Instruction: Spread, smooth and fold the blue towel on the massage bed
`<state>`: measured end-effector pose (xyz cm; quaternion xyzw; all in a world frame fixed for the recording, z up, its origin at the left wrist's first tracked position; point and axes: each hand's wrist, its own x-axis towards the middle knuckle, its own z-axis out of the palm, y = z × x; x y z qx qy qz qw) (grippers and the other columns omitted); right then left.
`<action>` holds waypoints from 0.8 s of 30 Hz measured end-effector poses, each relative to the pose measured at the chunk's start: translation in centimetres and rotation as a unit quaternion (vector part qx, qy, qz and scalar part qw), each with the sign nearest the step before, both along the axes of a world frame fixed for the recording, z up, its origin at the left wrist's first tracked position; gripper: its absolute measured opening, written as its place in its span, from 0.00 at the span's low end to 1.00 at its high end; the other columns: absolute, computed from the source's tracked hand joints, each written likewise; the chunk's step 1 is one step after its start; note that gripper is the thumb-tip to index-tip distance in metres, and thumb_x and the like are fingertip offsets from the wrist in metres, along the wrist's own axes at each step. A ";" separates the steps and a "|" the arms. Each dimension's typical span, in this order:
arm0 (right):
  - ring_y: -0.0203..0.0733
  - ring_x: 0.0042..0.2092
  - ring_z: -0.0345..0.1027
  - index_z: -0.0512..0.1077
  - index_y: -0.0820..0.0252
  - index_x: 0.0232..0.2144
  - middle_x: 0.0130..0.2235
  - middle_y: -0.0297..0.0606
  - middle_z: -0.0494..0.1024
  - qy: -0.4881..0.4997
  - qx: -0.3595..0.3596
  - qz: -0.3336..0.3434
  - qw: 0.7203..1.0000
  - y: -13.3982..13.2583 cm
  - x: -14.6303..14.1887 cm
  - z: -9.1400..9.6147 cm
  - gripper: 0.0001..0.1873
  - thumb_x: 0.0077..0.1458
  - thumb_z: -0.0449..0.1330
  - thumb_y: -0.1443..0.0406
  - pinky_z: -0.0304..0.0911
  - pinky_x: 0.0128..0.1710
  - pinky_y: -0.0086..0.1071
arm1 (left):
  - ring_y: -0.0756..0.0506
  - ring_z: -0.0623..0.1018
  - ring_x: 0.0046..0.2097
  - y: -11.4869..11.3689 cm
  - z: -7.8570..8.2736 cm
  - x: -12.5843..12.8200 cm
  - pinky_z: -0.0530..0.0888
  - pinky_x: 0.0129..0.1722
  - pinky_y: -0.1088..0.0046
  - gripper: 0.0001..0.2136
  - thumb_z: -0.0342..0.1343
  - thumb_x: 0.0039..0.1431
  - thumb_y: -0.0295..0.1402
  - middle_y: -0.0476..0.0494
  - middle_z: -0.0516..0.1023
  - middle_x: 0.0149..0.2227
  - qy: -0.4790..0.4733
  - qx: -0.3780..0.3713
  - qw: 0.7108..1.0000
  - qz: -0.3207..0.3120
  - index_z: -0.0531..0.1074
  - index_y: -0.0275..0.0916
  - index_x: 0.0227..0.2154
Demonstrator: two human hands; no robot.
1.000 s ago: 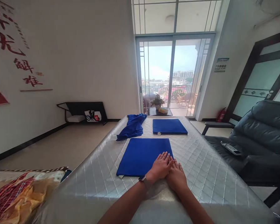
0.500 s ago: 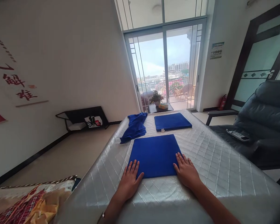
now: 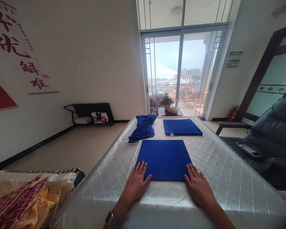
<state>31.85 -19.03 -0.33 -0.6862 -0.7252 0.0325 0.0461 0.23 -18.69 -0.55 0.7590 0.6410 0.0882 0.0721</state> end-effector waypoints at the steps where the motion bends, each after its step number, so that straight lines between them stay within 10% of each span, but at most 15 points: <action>1: 0.44 0.73 0.35 0.47 0.63 0.71 0.72 0.37 0.44 0.003 -0.001 -0.003 1.000 -0.1 0.0 -0.1 0.35 0.69 0.36 0.53 0.36 0.71 0.46 | 0.38 0.46 0.73 0.1 -0.1 -0.1 0.48 0.70 0.51 0.35 0.33 0.68 0.57 0.45 0.44 0.73 0.001 0.000 1.000 0.000 0.46 0.42 0.71; 7: 0.46 0.73 0.35 0.46 0.63 0.71 0.72 0.37 0.44 0.018 -0.008 0.000 1.000 -0.2 -0.4 0.3 0.33 0.69 0.36 0.55 0.35 0.71 0.47 | 0.36 0.45 0.72 0.6 0.3 2.9 0.49 0.70 0.48 0.36 0.32 0.68 0.57 0.39 0.42 0.72 0.006 0.003 1.000 0.015 0.48 0.38 0.71; 13: 0.49 0.72 0.36 0.51 0.59 0.70 0.72 0.37 0.45 0.016 -0.024 0.025 0.999 -0.5 -0.3 1.3 0.31 0.67 0.41 0.61 0.38 0.70 0.50 | 0.44 0.48 0.72 1.7 2.5 14.6 0.52 0.71 0.58 0.32 0.31 0.70 0.54 0.46 0.44 0.73 -0.049 0.010 0.967 -0.249 0.45 0.44 0.71; 16: 0.49 0.72 0.35 0.51 0.56 0.70 0.72 0.36 0.44 0.015 -0.027 0.031 0.999 -0.7 -0.3 1.5 0.33 0.64 0.44 0.66 0.38 0.70 0.50 | 0.43 0.48 0.72 3.5 2.6 18.5 0.50 0.71 0.56 0.32 0.29 0.71 0.53 0.43 0.47 0.72 -0.045 0.017 0.964 -0.260 0.49 0.40 0.70; 20: 0.51 0.72 0.36 0.54 0.56 0.70 0.71 0.37 0.45 0.040 -0.026 0.049 0.998 -0.6 -0.3 1.6 0.32 0.64 0.44 0.67 0.38 0.70 0.52 | 0.42 0.48 0.72 5.3 1.6 18.5 0.50 0.71 0.54 0.31 0.27 0.72 0.50 0.43 0.48 0.72 -0.024 0.007 0.970 -0.243 0.49 0.40 0.70; 24: 0.51 0.72 0.38 0.54 0.59 0.69 0.71 0.39 0.46 0.054 -0.028 0.011 0.998 -0.2 -0.5 1.4 0.31 0.67 0.43 0.60 0.40 0.70 0.52 | 0.42 0.48 0.72 5.5 1.0 13.3 0.50 0.71 0.54 0.30 0.29 0.72 0.51 0.46 0.47 0.72 -0.005 -0.008 0.973 -0.231 0.47 0.43 0.70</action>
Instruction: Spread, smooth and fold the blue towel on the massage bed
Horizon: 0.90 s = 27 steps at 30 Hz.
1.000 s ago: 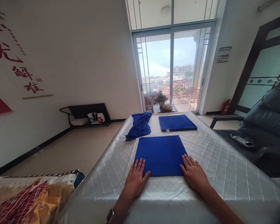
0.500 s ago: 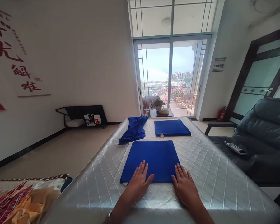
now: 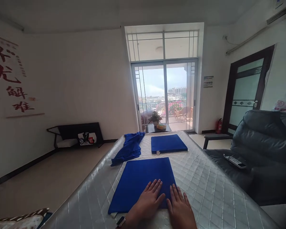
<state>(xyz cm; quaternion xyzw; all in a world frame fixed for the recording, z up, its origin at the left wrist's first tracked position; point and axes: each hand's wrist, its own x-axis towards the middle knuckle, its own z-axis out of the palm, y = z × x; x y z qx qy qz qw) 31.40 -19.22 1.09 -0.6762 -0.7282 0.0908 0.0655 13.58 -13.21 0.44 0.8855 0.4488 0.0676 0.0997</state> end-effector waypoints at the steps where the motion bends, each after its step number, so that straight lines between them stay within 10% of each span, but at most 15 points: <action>1: 0.51 0.72 0.38 0.53 0.61 0.70 0.71 0.39 0.46 -0.001 0.000 -0.008 1.000 0.0 0.0 0.0 0.31 0.67 0.42 0.59 0.40 0.70 0.52 | 0.41 0.48 0.72 -0.2 0.0 -1.8 0.50 0.71 0.53 0.31 0.29 0.71 0.52 0.46 0.46 0.72 0.007 -0.001 1.000 0.019 0.47 0.43 0.70; 9: 0.49 0.72 0.36 0.51 0.63 0.70 0.71 0.38 0.44 -0.003 0.003 -0.002 1.000 0.0 0.0 -0.2 0.32 0.68 0.41 0.58 0.38 0.70 0.50 | 0.38 0.42 0.73 -4.2 0.8 -13.3 0.46 0.71 0.51 0.35 0.32 0.69 0.56 0.45 0.40 0.73 0.058 -0.052 0.971 0.224 0.43 0.38 0.70; 27: 0.45 0.72 0.36 0.49 0.63 0.71 0.72 0.38 0.45 -0.055 0.016 -0.007 0.998 0.2 0.6 -1.5 0.33 0.69 0.38 0.56 0.38 0.70 0.46 | 0.39 0.43 0.73 -5.8 0.7 -13.4 0.47 0.71 0.52 0.37 0.33 0.68 0.57 0.44 0.41 0.73 0.022 -0.029 0.978 0.207 0.45 0.36 0.71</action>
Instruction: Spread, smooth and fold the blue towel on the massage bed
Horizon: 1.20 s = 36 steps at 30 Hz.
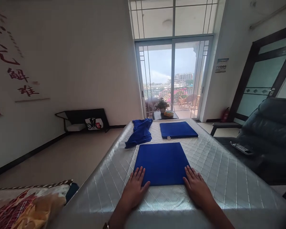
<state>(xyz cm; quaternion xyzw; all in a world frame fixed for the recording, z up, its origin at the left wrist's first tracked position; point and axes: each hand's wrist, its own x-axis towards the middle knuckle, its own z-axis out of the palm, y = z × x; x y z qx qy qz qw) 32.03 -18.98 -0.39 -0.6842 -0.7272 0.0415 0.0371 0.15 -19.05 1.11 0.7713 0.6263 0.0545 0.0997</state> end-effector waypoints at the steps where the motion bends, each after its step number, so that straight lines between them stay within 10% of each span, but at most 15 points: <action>1: 0.45 0.73 0.36 0.48 0.63 0.71 0.72 0.38 0.45 -0.002 -0.010 0.002 1.000 0.0 0.1 0.3 0.33 0.69 0.38 0.55 0.38 0.70 0.46 | 0.39 0.43 0.73 0.0 -0.1 0.0 0.47 0.71 0.52 0.37 0.33 0.68 0.58 0.43 0.42 0.73 0.000 0.005 1.000 0.001 0.45 0.36 0.71; 11: 0.48 0.72 0.41 0.50 0.61 0.71 0.72 0.38 0.48 -0.038 -0.027 0.040 0.998 4.9 -0.2 5.6 0.32 0.70 0.37 0.55 0.41 0.69 0.47 | 0.38 0.44 0.73 0.0 -1.0 -0.1 0.47 0.71 0.50 0.37 0.32 0.68 0.58 0.43 0.42 0.73 0.006 0.022 1.000 -0.003 0.45 0.39 0.71; 23: 0.47 0.73 0.36 0.44 0.66 0.72 0.73 0.38 0.43 -0.007 -0.009 0.008 1.000 9.0 -0.4 0.6 0.33 0.70 0.35 0.56 0.33 0.70 0.48 | 0.37 0.50 0.72 1.0 -1.1 -0.7 0.53 0.69 0.52 0.36 0.34 0.68 0.58 0.42 0.47 0.72 0.047 0.024 0.999 -0.009 0.47 0.42 0.71; 26: 0.48 0.73 0.37 0.45 0.67 0.71 0.73 0.38 0.44 0.001 -0.005 0.002 1.000 9.1 -0.5 0.5 0.34 0.70 0.36 0.56 0.33 0.70 0.48 | 0.35 0.51 0.72 2.1 0.3 2.4 0.53 0.69 0.51 0.37 0.34 0.68 0.58 0.38 0.51 0.72 0.062 0.065 0.996 -0.002 0.52 0.38 0.70; 30: 0.49 0.73 0.36 0.46 0.67 0.71 0.73 0.40 0.45 0.009 0.002 0.008 1.000 9.1 -0.4 0.4 0.34 0.69 0.36 0.57 0.33 0.70 0.48 | 0.40 0.54 0.71 5.1 1.6 10.4 0.55 0.69 0.57 0.32 0.32 0.70 0.54 0.41 0.54 0.71 0.017 0.133 0.979 -0.152 0.53 0.42 0.70; 36: 0.46 0.73 0.34 0.48 0.60 0.71 0.73 0.37 0.43 -0.009 -0.005 0.029 1.000 8.6 0.0 0.7 0.32 0.66 0.39 0.65 0.35 0.70 0.46 | 0.43 0.53 0.72 10.4 0.4 18.9 0.53 0.69 0.58 0.31 0.27 0.72 0.49 0.38 0.55 0.71 -0.020 0.110 0.973 -0.203 0.51 0.37 0.70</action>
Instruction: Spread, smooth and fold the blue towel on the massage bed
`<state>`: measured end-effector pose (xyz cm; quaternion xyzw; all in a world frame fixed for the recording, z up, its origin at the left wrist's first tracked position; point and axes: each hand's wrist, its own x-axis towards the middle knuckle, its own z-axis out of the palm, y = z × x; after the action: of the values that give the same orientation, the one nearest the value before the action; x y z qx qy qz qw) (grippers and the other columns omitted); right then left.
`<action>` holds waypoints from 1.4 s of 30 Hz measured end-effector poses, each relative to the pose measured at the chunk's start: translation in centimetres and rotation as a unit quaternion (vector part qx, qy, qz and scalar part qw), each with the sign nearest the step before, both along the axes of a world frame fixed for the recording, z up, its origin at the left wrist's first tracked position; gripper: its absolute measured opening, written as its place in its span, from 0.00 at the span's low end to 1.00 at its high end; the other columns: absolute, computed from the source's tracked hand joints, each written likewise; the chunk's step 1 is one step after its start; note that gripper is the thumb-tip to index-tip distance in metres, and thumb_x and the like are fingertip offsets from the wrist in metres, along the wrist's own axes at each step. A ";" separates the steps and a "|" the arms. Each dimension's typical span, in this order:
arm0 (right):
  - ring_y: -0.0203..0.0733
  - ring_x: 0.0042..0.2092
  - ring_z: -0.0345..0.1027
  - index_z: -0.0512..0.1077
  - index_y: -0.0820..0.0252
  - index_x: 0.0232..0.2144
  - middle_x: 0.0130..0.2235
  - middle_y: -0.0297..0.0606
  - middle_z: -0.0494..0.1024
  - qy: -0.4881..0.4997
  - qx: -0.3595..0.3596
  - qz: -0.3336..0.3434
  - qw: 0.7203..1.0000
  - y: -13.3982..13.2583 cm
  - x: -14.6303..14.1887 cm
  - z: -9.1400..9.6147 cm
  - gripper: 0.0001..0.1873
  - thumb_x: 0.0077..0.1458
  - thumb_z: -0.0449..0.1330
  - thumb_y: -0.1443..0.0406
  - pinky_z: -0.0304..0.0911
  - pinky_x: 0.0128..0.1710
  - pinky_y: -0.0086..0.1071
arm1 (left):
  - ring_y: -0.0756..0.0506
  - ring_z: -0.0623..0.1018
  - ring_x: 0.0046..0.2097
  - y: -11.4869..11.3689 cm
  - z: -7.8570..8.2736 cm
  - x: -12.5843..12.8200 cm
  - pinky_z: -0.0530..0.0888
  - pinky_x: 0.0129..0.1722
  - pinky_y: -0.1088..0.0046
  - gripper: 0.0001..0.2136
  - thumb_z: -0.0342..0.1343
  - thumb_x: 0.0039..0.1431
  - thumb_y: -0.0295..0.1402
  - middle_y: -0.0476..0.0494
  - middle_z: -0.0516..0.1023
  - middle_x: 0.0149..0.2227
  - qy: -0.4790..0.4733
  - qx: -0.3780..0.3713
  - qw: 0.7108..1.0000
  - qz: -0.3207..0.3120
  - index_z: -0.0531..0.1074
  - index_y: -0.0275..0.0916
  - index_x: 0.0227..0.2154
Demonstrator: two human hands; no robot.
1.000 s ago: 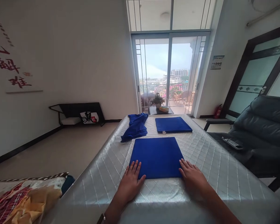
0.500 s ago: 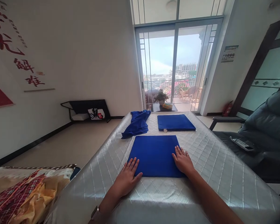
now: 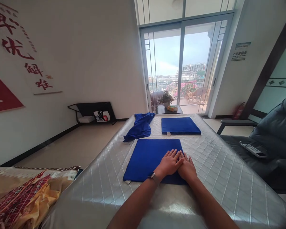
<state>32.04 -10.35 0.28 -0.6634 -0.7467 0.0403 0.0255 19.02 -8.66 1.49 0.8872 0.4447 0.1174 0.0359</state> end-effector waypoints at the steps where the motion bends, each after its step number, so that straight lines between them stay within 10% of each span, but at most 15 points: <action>1: 0.46 0.73 0.35 0.48 0.60 0.71 0.73 0.37 0.44 0.002 0.000 -0.002 1.000 0.0 0.0 0.0 0.32 0.67 0.39 0.65 0.35 0.70 0.46 | 0.43 0.52 0.72 0.4 -0.4 0.1 0.52 0.70 0.58 0.32 0.26 0.72 0.50 0.38 0.54 0.71 0.000 -0.007 1.000 0.015 0.52 0.37 0.70; 15: 0.46 0.73 0.36 0.45 0.65 0.72 0.73 0.38 0.44 0.022 -0.005 -0.031 0.999 0.5 -0.4 -0.2 0.34 0.69 0.36 0.57 0.31 0.70 0.46 | 0.36 0.47 0.73 -0.8 -1.1 -16.7 0.47 0.70 0.53 0.41 0.24 0.67 0.58 0.33 0.47 0.72 0.069 -0.048 0.958 0.273 0.48 0.31 0.70; 31: 0.47 0.73 0.36 0.45 0.63 0.72 0.73 0.38 0.43 0.002 -0.001 -0.024 1.000 3.1 -1.0 2.7 0.33 0.69 0.35 0.56 0.35 0.69 0.48 | 0.30 0.51 0.71 -1.1 -2.0 -17.0 0.52 0.68 0.50 0.44 0.26 0.64 0.62 0.31 0.51 0.71 0.033 -0.015 0.954 0.298 0.52 0.32 0.70; 42: 0.44 0.73 0.33 0.42 0.65 0.72 0.74 0.39 0.42 0.021 -0.010 -0.050 0.998 6.4 -0.4 -0.3 0.36 0.69 0.33 0.53 0.30 0.70 0.44 | 0.35 0.54 0.71 0.4 -3.1 -20.9 0.52 0.69 0.50 0.39 0.26 0.68 0.57 0.31 0.54 0.71 0.023 -0.025 0.929 0.368 0.53 0.31 0.69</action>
<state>31.67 -3.90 -0.04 -0.6989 -0.7117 0.0604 0.0367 -1.85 -8.23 -1.57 0.6629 0.7431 0.0907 0.0020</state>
